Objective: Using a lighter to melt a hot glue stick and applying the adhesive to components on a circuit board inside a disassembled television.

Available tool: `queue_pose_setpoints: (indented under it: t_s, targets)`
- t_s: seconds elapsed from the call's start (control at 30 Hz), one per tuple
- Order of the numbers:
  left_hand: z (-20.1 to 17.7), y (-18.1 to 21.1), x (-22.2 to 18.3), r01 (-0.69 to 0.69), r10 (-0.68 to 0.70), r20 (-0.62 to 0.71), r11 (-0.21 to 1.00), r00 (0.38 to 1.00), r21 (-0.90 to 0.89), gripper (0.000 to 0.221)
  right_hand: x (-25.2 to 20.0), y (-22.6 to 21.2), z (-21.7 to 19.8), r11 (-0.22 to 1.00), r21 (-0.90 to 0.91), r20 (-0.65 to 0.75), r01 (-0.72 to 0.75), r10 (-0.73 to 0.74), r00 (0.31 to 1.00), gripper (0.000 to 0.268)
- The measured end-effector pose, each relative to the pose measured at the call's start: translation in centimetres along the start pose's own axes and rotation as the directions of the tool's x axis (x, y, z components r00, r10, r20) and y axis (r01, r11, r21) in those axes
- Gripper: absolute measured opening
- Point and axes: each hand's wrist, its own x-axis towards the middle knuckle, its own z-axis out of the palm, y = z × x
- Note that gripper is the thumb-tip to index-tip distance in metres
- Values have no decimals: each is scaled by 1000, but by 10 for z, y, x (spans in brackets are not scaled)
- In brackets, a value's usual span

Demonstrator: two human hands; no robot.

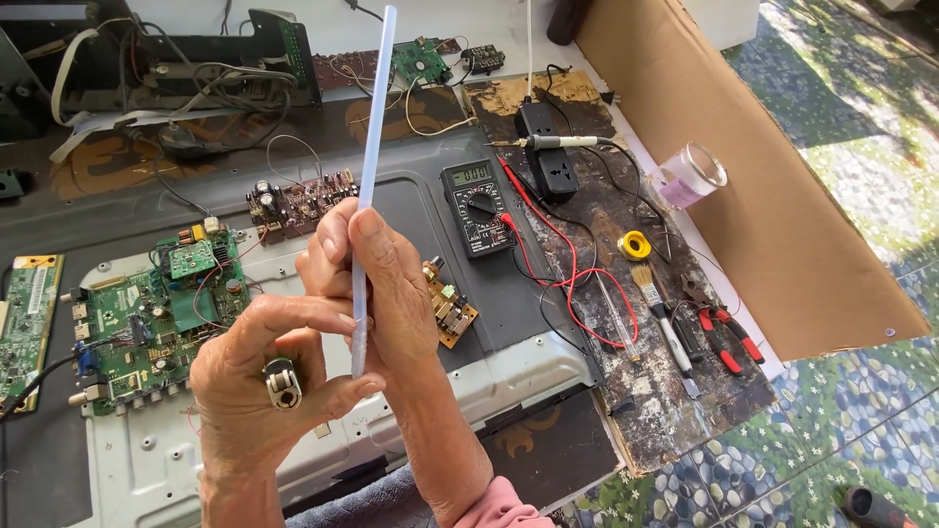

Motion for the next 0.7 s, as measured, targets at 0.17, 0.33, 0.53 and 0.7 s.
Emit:
queue_pose_setpoints:
  t_s: [0.17,0.33,0.53,0.7]
  targets:
    - [-1,7,0,33,-33,-6,999,999,-17,44,0,1,3,999,31,13,6,-7,1000,33]
    - [-8,6,2,37,-37,7,964,999,-263,44,-1,-3,3,995,-73,8,75,-74,997,36]
    - [-11,14,1,94,-101,-13,962,995,-255,50,-3,1,-4,993,-78,23,87,-86,996,34]
    - [-14,15,6,172,-180,-187,983,966,-56,44,-1,6,-7,887,-423,-102,186,-251,963,39]
